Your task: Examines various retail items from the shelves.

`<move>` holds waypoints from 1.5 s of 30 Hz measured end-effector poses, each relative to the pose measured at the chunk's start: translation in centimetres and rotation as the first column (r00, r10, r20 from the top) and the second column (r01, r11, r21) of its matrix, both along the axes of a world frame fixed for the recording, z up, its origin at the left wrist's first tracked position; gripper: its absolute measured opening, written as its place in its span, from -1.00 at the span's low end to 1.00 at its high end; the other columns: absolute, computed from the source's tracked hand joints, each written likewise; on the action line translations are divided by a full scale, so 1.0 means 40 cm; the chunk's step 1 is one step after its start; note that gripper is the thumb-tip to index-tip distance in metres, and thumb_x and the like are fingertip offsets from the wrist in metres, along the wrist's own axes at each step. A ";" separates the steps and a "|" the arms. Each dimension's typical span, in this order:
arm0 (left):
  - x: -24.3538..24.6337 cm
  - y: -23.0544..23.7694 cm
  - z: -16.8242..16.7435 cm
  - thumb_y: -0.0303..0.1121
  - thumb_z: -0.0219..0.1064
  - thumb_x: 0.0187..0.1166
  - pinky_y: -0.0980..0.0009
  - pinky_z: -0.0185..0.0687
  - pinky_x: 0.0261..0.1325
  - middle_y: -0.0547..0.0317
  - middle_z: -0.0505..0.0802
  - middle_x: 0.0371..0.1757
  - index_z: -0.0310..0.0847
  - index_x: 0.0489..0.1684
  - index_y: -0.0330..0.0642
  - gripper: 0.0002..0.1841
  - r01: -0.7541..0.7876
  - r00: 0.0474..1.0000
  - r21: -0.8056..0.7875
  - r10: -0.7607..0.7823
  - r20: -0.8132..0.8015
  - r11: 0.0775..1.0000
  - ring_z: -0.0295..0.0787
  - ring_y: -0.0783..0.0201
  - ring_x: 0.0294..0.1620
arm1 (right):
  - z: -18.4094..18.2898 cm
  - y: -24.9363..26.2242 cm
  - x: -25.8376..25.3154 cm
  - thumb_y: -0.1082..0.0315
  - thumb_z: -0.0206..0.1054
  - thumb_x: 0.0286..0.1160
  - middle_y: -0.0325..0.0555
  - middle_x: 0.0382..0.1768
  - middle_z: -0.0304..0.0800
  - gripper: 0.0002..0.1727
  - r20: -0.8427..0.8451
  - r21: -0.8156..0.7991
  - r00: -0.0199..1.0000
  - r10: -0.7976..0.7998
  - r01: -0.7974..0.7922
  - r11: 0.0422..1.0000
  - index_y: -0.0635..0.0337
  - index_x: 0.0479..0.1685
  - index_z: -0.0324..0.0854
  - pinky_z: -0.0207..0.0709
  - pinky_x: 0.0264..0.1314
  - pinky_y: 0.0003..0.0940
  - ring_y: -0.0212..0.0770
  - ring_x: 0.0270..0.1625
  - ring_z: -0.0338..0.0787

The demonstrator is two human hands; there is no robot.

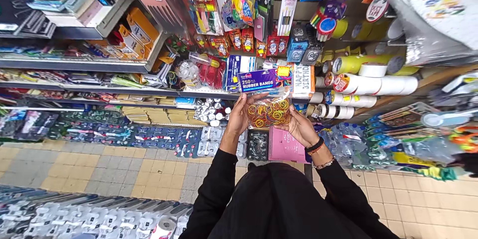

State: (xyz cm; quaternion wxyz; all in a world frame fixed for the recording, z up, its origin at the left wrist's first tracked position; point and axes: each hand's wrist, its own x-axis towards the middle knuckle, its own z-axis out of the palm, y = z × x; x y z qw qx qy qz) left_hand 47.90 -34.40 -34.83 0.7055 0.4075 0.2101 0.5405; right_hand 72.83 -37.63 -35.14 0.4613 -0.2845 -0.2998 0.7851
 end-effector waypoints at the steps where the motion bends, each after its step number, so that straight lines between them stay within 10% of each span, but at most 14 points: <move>1: 0.000 -0.001 0.000 -0.01 -0.40 0.89 -0.09 0.53 0.51 -0.28 0.57 0.58 0.27 0.67 -0.23 -0.37 -0.001 1.000 0.001 0.001 -0.001 1.000 0.59 -0.18 0.50 | 0.001 -0.001 0.001 0.05 -0.26 0.95 0.36 0.46 0.54 -0.42 0.001 0.001 1.000 0.002 -0.002 1.000 0.28 0.70 0.16 0.72 0.28 0.19 0.28 0.36 0.73; 38: 0.010 -0.001 0.011 -0.01 -0.41 0.89 -0.10 0.50 0.54 -0.32 0.54 0.60 0.24 0.68 -0.24 -0.37 0.056 0.998 -0.010 -0.056 0.009 0.998 0.58 -0.21 0.51 | 0.005 -0.002 0.021 0.13 -0.13 0.93 0.34 0.43 0.58 -0.46 0.111 0.122 0.994 0.022 -0.035 0.992 0.29 0.69 0.22 0.69 0.31 0.29 0.29 0.37 0.72; 45: 0.025 0.005 0.025 -0.02 -0.39 0.89 -0.14 0.50 0.52 -0.35 0.59 0.54 0.27 0.65 -0.25 -0.38 0.082 0.996 0.043 -0.080 -0.041 0.996 0.59 -0.24 0.49 | 0.036 0.051 0.037 0.14 0.12 0.82 0.02 0.29 0.74 -0.56 0.389 0.471 0.905 -0.175 -0.031 0.882 0.18 0.49 0.52 0.64 0.40 -0.11 -0.11 0.30 0.74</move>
